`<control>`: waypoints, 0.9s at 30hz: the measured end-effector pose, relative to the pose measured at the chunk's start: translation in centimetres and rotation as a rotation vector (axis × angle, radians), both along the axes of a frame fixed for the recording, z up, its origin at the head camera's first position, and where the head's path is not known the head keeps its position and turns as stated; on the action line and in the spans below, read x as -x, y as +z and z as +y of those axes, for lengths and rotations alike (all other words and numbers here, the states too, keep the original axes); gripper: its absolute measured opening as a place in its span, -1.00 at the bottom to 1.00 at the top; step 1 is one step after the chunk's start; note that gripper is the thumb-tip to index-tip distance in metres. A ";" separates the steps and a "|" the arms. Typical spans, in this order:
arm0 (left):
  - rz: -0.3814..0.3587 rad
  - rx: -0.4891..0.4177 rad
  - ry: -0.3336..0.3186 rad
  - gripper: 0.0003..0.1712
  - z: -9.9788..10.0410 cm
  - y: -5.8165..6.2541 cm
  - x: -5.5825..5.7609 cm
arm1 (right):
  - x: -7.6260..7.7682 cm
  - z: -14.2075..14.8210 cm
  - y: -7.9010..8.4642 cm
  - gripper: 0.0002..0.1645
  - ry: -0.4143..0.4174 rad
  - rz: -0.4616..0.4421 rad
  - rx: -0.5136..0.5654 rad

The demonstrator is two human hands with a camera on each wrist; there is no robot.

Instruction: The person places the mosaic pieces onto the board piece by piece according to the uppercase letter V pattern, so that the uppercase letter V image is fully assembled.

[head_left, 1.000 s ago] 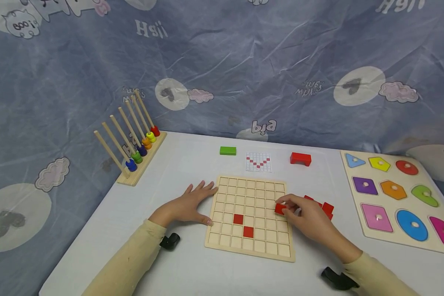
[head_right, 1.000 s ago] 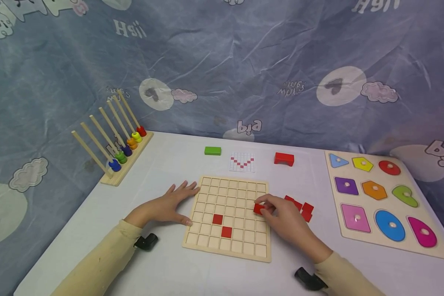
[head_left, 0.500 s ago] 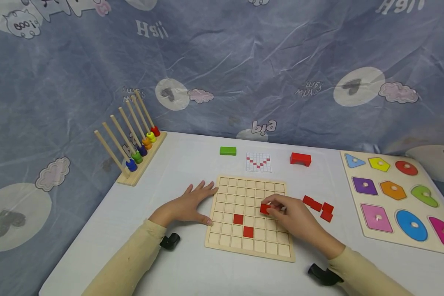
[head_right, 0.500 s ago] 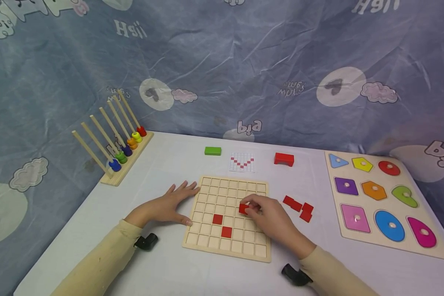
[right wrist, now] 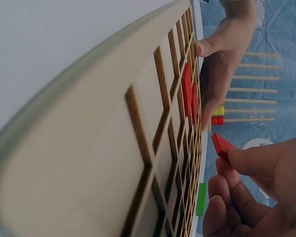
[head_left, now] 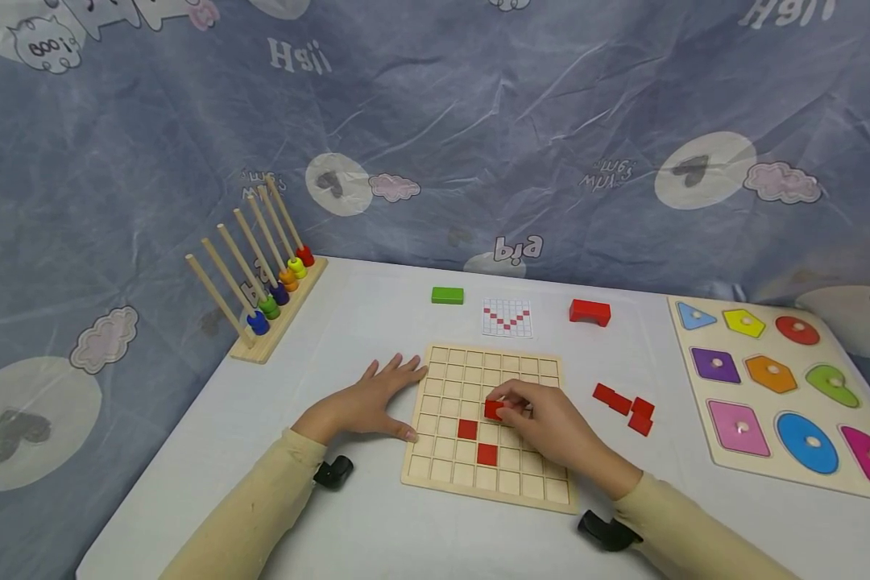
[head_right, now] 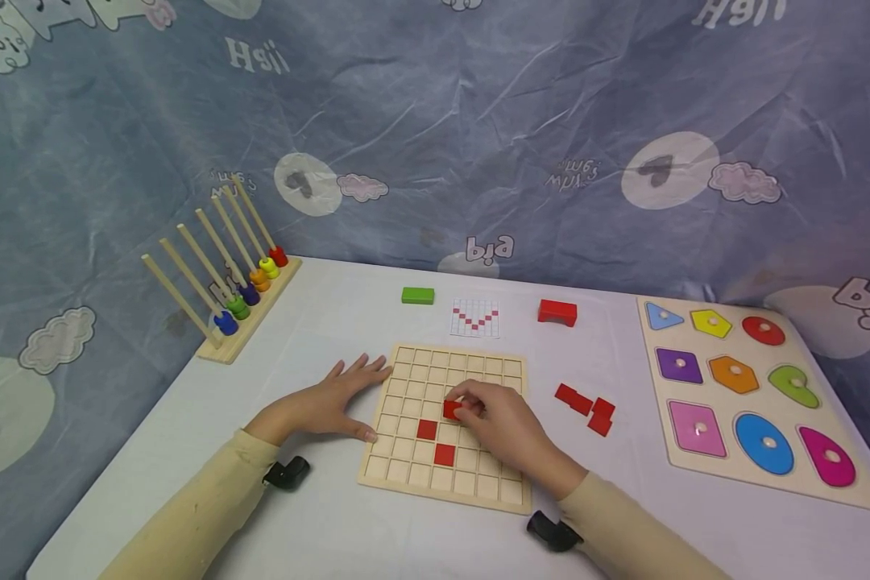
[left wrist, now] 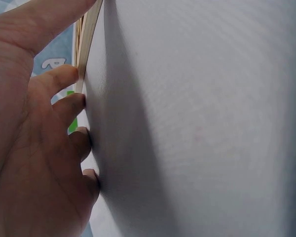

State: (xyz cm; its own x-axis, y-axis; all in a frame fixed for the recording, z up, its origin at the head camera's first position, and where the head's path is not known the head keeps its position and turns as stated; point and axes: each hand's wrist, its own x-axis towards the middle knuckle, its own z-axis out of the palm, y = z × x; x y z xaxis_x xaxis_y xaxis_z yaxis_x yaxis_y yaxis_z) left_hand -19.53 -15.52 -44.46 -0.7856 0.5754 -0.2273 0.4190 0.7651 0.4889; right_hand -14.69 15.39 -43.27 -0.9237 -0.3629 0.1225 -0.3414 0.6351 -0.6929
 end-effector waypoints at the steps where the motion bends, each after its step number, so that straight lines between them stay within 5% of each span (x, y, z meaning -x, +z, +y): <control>1: 0.001 0.000 0.001 0.30 0.0 0.0 0.0 | 0.1 -0.2 0.0 -0.75 0.006 0.003 0.003; 27: 0.003 -0.005 -0.014 0.29 -0.1 -0.1 0.0 | 2.0 -4.2 -0.7 -0.83 0.087 0.012 -0.060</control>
State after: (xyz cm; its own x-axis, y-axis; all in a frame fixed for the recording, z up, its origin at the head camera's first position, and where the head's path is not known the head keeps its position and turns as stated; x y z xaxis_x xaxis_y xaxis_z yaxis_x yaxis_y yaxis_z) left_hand -19.58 -15.62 -44.60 -0.7784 0.5873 -0.2218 0.4312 0.7569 0.4910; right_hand -16.73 11.20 -43.96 -0.8870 -0.4489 0.1087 -0.4051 0.6431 -0.6498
